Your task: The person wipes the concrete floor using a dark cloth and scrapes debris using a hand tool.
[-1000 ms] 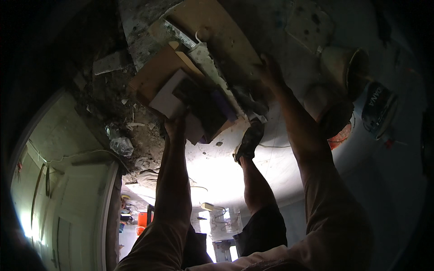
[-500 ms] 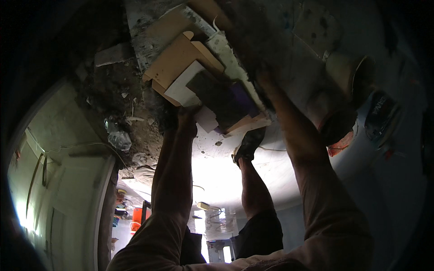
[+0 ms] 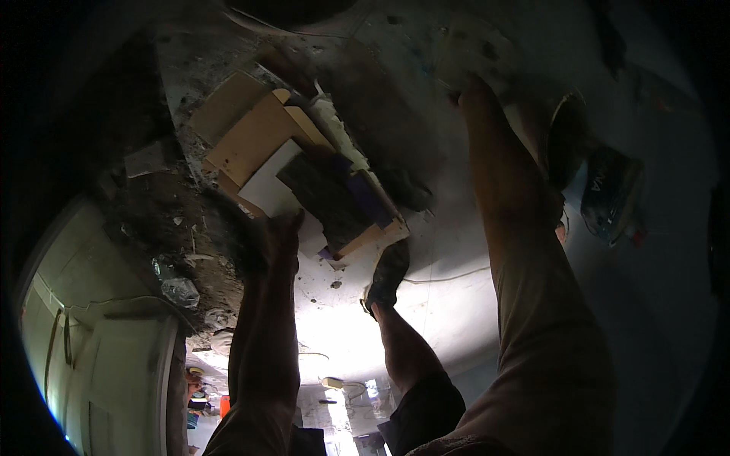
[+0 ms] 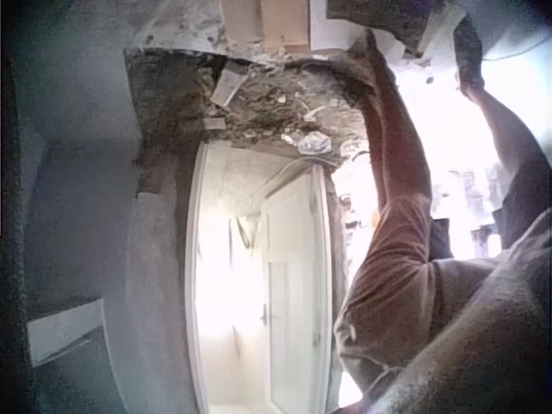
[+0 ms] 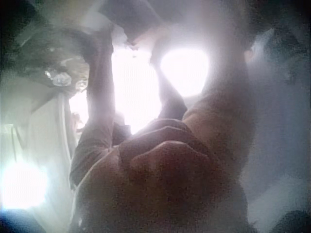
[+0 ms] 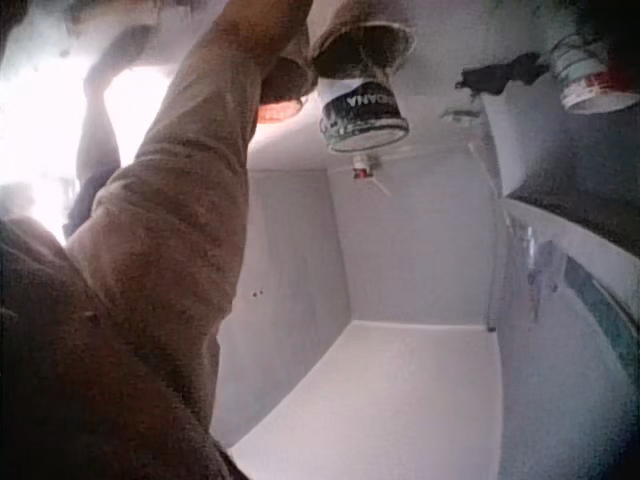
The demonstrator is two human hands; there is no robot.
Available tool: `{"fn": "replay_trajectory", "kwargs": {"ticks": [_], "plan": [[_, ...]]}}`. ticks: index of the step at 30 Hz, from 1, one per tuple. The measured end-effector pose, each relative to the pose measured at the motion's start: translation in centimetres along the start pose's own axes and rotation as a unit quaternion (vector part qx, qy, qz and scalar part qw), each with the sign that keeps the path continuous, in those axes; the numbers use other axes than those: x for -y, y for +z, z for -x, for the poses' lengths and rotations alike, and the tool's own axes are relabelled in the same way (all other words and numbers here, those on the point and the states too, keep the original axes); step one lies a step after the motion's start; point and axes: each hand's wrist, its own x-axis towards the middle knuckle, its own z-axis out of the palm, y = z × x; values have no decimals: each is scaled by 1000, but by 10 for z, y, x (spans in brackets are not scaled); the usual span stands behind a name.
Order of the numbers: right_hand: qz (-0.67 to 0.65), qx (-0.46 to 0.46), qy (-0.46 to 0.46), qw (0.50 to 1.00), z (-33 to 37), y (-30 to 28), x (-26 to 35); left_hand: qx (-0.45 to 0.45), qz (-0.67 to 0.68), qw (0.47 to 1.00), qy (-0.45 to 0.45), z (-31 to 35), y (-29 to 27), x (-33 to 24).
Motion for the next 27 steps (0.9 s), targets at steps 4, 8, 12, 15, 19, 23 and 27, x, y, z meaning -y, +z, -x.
{"fn": "replay_trajectory", "kwargs": {"ticks": [4, 8, 12, 15, 19, 23, 27], "plan": [[38, -39, -34, 998, -25, -4, 15, 8, 10, 998, 67, 2, -2, 4], [41, -164, -78, 982, -13, -12, 11, -11, 92, 996, 8, 1, -42, 5], [80, -173, -26, 981, -63, -34, -45, -71, 85, 994, 26, -4, -42, -8], [110, -99, 9, 989, -84, -38, -81, -73, 73, 990, 93, -12, -22, -24], [109, -34, -20, 993, -79, -20, -73, -135, 75, 976, 156, -22, -10, -17], [111, 15, -81, 990, -33, 8, -44, -58, -60, 991, 107, -40, -21, -9], [111, 9, -80, 991, -14, 1, -47, -91, 41, 968, 229, -43, -17, -7]]}}
